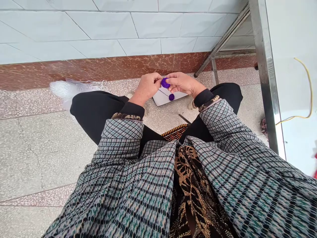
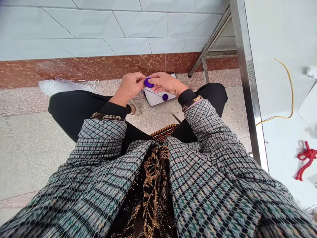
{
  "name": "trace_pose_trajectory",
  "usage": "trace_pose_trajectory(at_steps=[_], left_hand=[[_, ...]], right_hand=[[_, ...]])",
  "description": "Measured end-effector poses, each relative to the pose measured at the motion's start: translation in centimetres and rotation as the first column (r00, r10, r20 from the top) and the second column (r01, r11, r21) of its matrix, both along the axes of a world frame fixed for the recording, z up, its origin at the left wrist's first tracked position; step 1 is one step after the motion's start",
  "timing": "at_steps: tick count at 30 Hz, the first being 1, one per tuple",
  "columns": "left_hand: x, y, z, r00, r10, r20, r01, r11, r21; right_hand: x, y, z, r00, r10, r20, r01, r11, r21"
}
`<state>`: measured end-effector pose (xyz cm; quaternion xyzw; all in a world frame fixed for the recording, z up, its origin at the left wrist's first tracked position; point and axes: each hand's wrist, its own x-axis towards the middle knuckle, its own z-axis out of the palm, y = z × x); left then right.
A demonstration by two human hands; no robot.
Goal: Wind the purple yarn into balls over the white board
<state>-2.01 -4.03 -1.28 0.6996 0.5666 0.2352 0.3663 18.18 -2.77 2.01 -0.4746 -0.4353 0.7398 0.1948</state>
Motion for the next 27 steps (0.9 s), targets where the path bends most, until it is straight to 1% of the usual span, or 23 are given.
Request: trace_pose_trajectory(at_steps=[3, 6, 8, 11, 13, 16, 18, 20, 24, 27], left_hand=[[0.2, -0.1, 0.3, 1.0, 0.014, -0.003, -0.014, 1.0, -0.018], [0.1, 0.1, 0.2, 0.999, 0.025, 0.034, -0.025, 1.0, -0.01], [-0.1, 0.2, -0.1, 0.998, 0.018, 0.058, -0.018, 1.0, 0.005], [-0.2, 0.2, -0.7, 0.998, 0.009, 0.065, -0.011, 0.999, 0.036], [-0.2, 0.1, -1.0, 0.998, -0.023, 0.063, 0.02, 0.999, 0.045], [0.1, -0.1, -1.2, 0.993, -0.099, 0.057, 0.097, 0.995, 0.037], [0.2, -0.1, -1.3, 0.99, -0.133, 0.049, 0.131, 0.991, 0.031], [0.2, -0.1, -1.5, 0.989, -0.142, 0.038, 0.141, 0.99, 0.028], [0.1, -0.1, -1.5, 0.99, -0.138, 0.024, 0.138, 0.99, 0.022], [0.0, -0.1, -1.3, 0.989, -0.141, 0.033, 0.14, 0.99, 0.024]], right_hand=[[0.2, 0.1, -0.4, 0.998, -0.017, -0.056, 0.016, 1.0, -0.019], [0.4, 0.0, -0.7, 0.994, -0.009, -0.109, 0.008, 1.0, -0.013], [0.4, 0.1, -0.9, 0.99, -0.018, -0.14, 0.021, 1.0, 0.02], [0.2, 0.4, -1.3, 0.984, -0.061, -0.165, 0.078, 0.992, 0.097], [0.1, 0.6, -1.6, 0.985, -0.092, -0.146, 0.113, 0.984, 0.141], [-0.4, 0.6, -1.7, 0.99, -0.136, -0.025, 0.139, 0.972, 0.19], [-0.8, 0.3, -1.4, 0.984, -0.164, 0.076, 0.143, 0.964, 0.223], [-1.0, 0.0, -1.0, 0.977, -0.166, 0.134, 0.129, 0.961, 0.246], [-1.1, -0.3, -0.3, 0.985, -0.109, 0.133, 0.076, 0.97, 0.229], [-1.0, -0.1, -0.4, 0.993, -0.08, 0.085, 0.061, 0.977, 0.203]])
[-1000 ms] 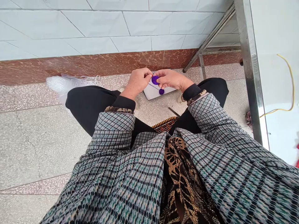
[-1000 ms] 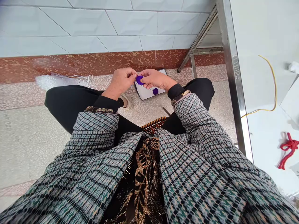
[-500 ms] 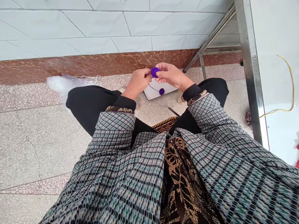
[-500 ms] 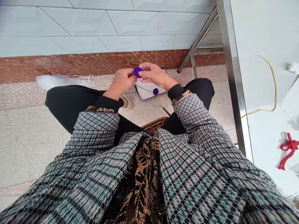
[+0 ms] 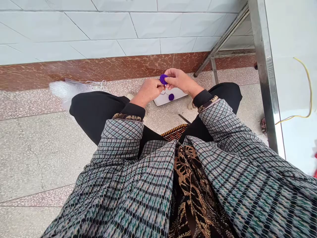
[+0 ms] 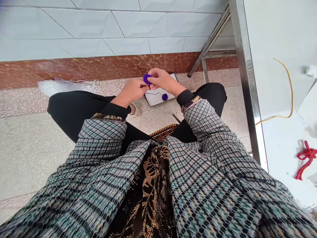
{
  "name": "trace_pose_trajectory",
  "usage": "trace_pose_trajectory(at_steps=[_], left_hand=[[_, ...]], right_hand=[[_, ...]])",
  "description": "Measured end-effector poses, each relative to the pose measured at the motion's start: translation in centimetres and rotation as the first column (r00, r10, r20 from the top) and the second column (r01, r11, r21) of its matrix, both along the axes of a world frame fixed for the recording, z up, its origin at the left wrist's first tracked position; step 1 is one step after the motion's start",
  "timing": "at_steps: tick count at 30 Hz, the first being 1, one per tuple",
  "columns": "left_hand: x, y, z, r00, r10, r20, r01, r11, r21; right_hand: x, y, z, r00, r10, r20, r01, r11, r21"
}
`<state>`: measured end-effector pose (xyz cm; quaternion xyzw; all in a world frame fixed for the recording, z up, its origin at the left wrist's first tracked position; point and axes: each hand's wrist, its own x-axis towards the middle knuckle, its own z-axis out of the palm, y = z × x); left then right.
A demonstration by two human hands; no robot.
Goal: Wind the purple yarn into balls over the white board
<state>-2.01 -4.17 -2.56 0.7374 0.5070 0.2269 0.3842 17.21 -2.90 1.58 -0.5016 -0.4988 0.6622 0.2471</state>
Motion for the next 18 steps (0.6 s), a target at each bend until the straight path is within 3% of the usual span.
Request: trace_pose_trajectory(at_steps=[6, 11, 15, 18], left_hand=[[0.3, -0.2, 0.0, 1.0, -0.015, -0.018, 0.015, 1.0, 0.009], [0.4, -0.3, -0.1, 0.998, -0.062, -0.016, 0.063, 0.998, 0.016], [-0.3, 0.1, 0.5, 0.998, 0.055, -0.018, -0.054, 0.997, 0.059], [-0.8, 0.4, 1.0, 0.996, 0.084, -0.02, -0.082, 0.995, 0.059]], right_hand=[[0.1, 0.4, -1.1, 0.995, -0.075, -0.071, 0.076, 0.997, 0.022], [0.4, 0.8, -1.6, 0.987, -0.133, 0.093, 0.123, 0.986, 0.108], [0.6, 0.5, -1.2, 0.969, 0.031, 0.245, -0.043, 0.998, 0.042], [0.9, 0.1, -0.3, 0.968, 0.175, 0.18, -0.168, 0.984, -0.052]])
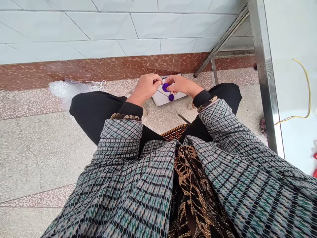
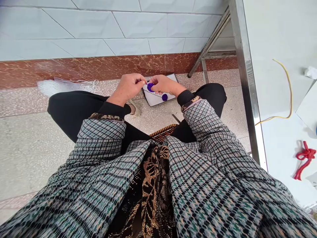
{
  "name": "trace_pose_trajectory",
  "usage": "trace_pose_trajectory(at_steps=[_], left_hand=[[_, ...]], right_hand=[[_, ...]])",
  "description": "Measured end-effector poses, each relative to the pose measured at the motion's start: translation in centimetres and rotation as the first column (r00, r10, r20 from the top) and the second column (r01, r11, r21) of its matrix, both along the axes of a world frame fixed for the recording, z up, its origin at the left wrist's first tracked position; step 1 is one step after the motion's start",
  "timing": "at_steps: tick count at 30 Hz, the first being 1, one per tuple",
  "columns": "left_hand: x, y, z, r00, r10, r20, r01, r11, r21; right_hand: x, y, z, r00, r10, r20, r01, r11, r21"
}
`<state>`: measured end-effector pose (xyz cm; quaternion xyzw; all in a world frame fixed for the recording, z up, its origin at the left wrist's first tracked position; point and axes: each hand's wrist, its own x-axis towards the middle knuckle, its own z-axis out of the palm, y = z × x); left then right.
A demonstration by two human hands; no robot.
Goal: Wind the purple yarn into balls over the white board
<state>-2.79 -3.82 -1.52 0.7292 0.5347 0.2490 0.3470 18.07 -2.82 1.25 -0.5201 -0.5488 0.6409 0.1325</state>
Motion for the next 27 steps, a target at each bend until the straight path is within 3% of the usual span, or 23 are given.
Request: trace_pose_trajectory(at_steps=[4, 8, 13, 16, 19, 22, 27], left_hand=[[-0.1, 0.1, 0.2, 0.999, 0.017, 0.028, -0.016, 1.0, -0.019], [0.6, -0.2, 0.1, 0.997, -0.015, 0.079, 0.022, 0.995, -0.093], [1.5, -1.1, 0.5, 0.974, -0.213, 0.081, 0.223, 0.963, -0.15], [1.3, -1.2, 1.0, 0.974, -0.214, 0.079, 0.222, 0.967, -0.125], [0.7, -0.9, 1.4, 0.991, -0.117, 0.058, 0.119, 0.992, -0.039], [0.2, -0.4, 1.3, 0.999, -0.038, 0.034, 0.038, 0.999, 0.018], [0.2, 0.2, 0.2, 1.0, 0.007, 0.024, -0.006, 0.999, -0.032]], right_hand=[[0.1, -0.2, 1.0, 0.981, 0.008, -0.195, -0.026, 0.995, -0.095], [-0.1, 0.2, 1.0, 0.923, -0.193, -0.334, 0.178, 0.981, -0.074], [-0.2, 0.8, 0.2, 0.893, -0.365, -0.262, 0.378, 0.926, -0.001], [-0.1, 0.7, -0.3, 0.94, -0.321, -0.116, 0.328, 0.944, 0.042], [0.0, 0.2, 0.0, 0.985, -0.171, -0.014, 0.171, 0.985, -0.009], [0.0, -0.4, 1.1, 0.996, -0.057, -0.072, 0.05, 0.994, -0.102], [0.0, -0.7, 2.4, 0.959, -0.111, -0.261, 0.07, 0.984, -0.161]])
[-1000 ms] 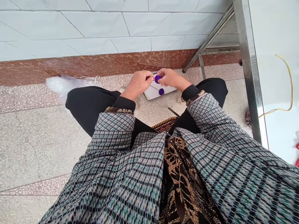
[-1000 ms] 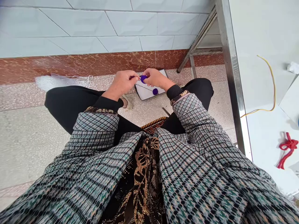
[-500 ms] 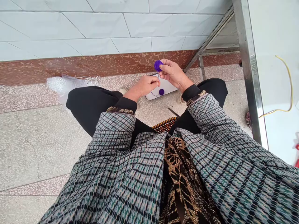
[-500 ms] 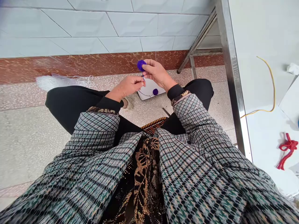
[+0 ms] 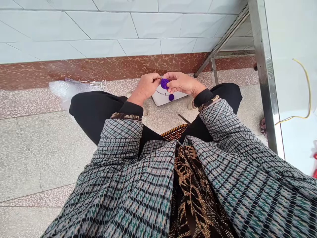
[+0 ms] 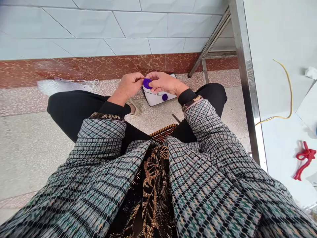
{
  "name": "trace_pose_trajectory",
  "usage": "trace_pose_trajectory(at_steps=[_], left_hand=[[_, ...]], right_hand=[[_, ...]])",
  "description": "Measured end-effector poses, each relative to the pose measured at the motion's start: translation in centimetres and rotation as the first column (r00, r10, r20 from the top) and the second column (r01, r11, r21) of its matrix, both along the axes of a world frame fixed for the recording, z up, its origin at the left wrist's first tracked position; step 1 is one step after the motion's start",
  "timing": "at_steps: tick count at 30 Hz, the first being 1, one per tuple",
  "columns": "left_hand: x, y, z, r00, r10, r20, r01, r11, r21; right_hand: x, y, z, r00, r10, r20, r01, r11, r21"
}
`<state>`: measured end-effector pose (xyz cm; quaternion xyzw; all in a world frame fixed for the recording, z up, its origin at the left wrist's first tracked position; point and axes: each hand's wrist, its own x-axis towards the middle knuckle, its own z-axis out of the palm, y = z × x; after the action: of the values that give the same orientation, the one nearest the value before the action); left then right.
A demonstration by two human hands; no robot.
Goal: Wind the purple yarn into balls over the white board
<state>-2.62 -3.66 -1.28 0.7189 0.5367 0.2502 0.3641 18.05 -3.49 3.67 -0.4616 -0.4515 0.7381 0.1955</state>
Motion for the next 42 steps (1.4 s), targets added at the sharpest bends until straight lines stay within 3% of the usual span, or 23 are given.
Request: trace_pose_trajectory(at_steps=[5, 9, 12, 17, 23, 29, 32, 38, 42], left_hand=[[0.8, -0.5, -0.5, 0.992, -0.129, 0.019, 0.13, 0.989, -0.074], [1.1, -1.2, 0.0, 0.959, -0.283, 0.012, 0.283, 0.952, -0.114], [0.8, -1.2, 0.6, 0.977, -0.213, -0.003, 0.213, 0.975, -0.064], [0.2, -0.5, 0.7, 1.0, -0.014, -0.015, 0.014, 1.0, 0.009], [0.3, -0.5, 0.2, 1.0, 0.005, -0.026, -0.006, 0.999, -0.046], [0.4, -0.7, 1.6, 0.998, 0.005, -0.057, -0.007, 0.999, -0.033], [0.2, -0.5, 1.3, 0.998, 0.027, -0.053, -0.027, 1.0, -0.011], [0.3, 0.0, -0.8, 1.0, -0.002, 0.022, 0.003, 0.999, -0.034], [1.0, -0.5, -1.2, 0.991, -0.129, 0.026, 0.13, 0.991, -0.029]], right_hand=[[0.0, 0.8, -1.3, 0.988, -0.142, -0.063, 0.148, 0.984, 0.101], [0.1, 1.2, -2.6, 0.978, -0.193, 0.083, 0.175, 0.967, 0.185], [0.1, 1.1, -3.0, 0.962, -0.161, 0.222, 0.12, 0.975, 0.187], [0.2, 0.7, -2.2, 0.972, -0.033, 0.234, 0.007, 0.994, 0.109], [0.2, 0.6, -1.4, 0.985, 0.005, 0.171, -0.012, 0.999, 0.042], [0.4, 0.8, -2.3, 0.979, 0.044, 0.199, -0.055, 0.997, 0.05], [0.5, 1.0, -2.7, 0.988, 0.083, 0.131, -0.091, 0.994, 0.06], [0.5, 1.4, -2.6, 0.992, -0.059, -0.108, 0.069, 0.993, 0.093], [0.1, 1.6, -3.1, 0.978, -0.189, -0.088, 0.199, 0.973, 0.121]])
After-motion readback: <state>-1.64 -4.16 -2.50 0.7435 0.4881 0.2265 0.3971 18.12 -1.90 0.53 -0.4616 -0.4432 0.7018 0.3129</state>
